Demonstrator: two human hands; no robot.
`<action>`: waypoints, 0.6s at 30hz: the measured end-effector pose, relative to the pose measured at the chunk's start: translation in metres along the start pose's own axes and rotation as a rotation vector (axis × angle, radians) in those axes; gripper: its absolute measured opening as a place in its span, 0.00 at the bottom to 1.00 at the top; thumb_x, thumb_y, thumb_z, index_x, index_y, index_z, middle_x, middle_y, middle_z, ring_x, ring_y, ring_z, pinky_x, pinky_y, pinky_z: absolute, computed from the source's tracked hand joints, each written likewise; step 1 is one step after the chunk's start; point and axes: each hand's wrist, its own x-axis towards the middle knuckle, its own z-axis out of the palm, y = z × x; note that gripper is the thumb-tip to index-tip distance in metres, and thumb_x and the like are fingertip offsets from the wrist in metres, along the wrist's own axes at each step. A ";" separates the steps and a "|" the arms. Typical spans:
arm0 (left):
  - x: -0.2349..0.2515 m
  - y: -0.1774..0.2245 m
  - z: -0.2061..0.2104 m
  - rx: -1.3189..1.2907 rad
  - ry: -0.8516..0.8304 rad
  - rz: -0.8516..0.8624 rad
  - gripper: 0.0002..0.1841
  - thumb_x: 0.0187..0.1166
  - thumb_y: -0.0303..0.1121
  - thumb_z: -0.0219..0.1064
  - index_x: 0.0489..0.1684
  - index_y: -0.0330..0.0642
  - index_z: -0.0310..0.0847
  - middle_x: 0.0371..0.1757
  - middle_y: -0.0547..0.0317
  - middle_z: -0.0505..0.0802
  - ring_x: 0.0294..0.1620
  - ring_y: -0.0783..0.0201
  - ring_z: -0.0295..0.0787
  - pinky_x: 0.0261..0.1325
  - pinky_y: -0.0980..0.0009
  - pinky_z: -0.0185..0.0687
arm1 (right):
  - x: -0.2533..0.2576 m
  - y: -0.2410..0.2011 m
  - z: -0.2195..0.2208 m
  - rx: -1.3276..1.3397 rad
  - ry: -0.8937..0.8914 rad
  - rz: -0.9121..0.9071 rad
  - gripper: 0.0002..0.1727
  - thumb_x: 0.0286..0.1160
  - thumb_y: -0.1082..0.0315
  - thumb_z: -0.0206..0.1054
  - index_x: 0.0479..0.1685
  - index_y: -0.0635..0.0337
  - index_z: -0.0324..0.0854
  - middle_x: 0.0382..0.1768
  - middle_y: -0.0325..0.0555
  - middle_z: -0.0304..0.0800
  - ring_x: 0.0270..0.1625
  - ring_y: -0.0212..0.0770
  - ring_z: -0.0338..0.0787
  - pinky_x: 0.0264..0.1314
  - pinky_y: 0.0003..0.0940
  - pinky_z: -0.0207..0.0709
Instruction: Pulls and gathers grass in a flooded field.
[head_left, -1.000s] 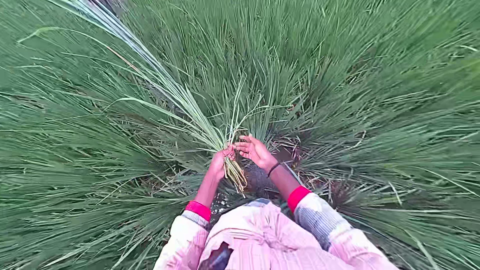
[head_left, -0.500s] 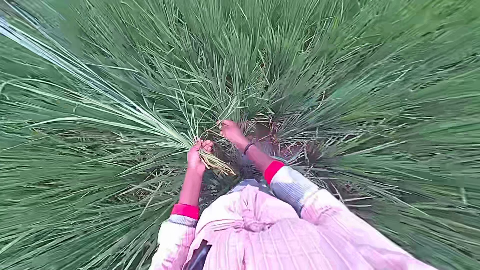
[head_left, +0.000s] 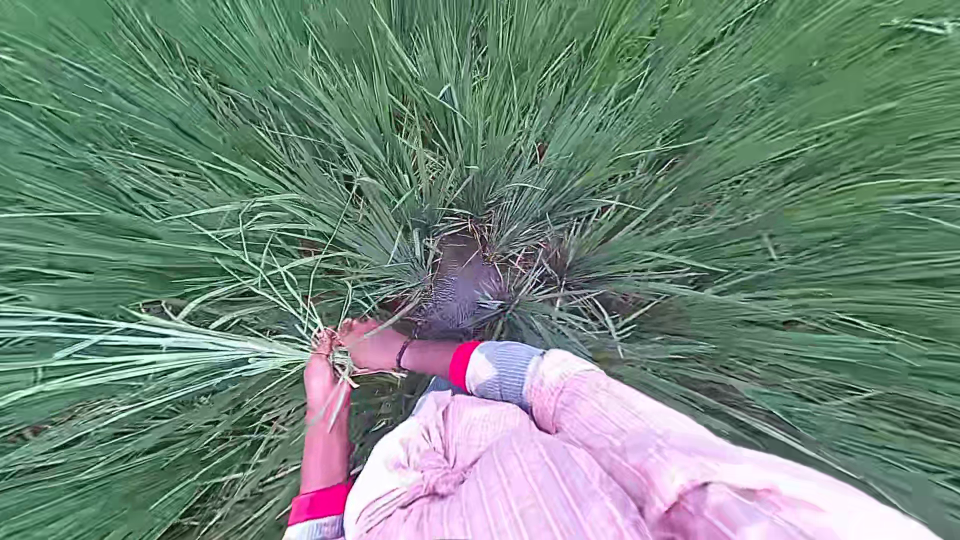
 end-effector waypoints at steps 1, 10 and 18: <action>-0.001 0.001 0.002 -0.013 -0.001 -0.021 0.14 0.94 0.31 0.40 0.59 0.37 0.70 0.41 0.61 0.89 0.41 0.72 0.90 0.46 0.74 0.88 | 0.002 0.003 0.001 0.044 0.009 -0.012 0.26 0.86 0.70 0.57 0.82 0.68 0.68 0.73 0.69 0.79 0.76 0.65 0.79 0.77 0.62 0.70; 0.004 0.002 0.016 -0.097 -0.019 -0.091 0.13 0.90 0.25 0.44 0.48 0.39 0.77 0.35 0.65 0.92 0.36 0.74 0.91 0.40 0.76 0.89 | -0.003 0.020 -0.021 0.303 0.012 -0.166 0.16 0.85 0.76 0.57 0.64 0.76 0.81 0.64 0.70 0.85 0.71 0.61 0.83 0.77 0.54 0.69; 0.022 0.014 0.015 -0.131 -0.121 -0.030 0.15 0.93 0.25 0.38 0.50 0.43 0.74 0.40 0.66 0.95 0.44 0.71 0.95 0.52 0.71 0.91 | -0.004 0.035 -0.015 0.812 0.187 -0.071 0.14 0.89 0.70 0.58 0.53 0.78 0.81 0.35 0.52 0.83 0.33 0.33 0.76 0.42 0.30 0.73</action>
